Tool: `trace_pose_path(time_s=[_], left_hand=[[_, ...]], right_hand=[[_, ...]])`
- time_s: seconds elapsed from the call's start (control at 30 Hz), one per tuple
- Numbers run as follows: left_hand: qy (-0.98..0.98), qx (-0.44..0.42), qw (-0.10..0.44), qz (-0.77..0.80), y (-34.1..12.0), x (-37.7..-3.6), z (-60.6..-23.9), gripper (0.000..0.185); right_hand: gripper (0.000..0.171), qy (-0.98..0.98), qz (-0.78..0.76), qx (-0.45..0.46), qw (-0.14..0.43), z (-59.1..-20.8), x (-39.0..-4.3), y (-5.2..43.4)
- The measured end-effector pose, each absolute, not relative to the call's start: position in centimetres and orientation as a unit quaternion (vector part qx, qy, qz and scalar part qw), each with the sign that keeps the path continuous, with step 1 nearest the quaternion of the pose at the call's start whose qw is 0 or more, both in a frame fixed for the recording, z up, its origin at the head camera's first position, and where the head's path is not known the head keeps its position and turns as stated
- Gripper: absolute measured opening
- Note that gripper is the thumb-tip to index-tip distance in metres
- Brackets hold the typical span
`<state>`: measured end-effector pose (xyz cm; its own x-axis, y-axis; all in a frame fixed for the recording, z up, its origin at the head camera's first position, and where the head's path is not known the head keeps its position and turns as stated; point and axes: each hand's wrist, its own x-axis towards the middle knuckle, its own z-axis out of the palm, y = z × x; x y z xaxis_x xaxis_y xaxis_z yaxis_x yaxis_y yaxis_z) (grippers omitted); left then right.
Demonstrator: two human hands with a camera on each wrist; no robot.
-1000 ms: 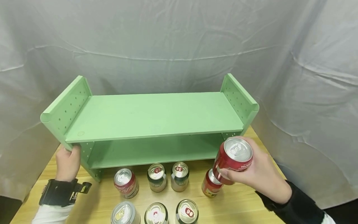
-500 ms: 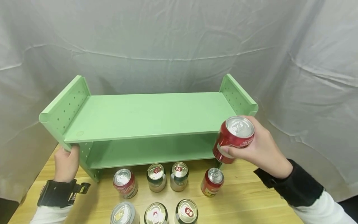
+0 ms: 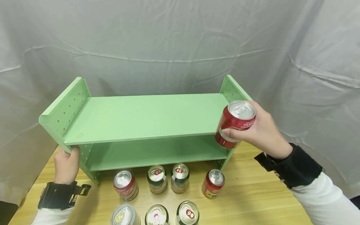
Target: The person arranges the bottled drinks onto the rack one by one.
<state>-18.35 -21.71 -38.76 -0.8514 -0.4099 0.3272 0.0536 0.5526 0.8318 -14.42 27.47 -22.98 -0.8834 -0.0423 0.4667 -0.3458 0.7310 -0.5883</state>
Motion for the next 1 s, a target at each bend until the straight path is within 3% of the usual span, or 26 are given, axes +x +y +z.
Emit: trace_pose_path(time_s=[0.4, 1.0], left_hand=[[-0.845, 0.100, 0.245, -0.465, -21.7, -18.8, -39.0, 0.017], [-0.846, 0.103, 0.253, -0.457, -21.5, -18.4, -39.4, 0.015]], right_hand=[[0.061, -0.924, 0.336, 0.076, 0.168, -21.3, -16.9, 27.1], [0.065, -0.912, 0.378, 0.046, 0.152, -20.9, -21.0, 27.0]])
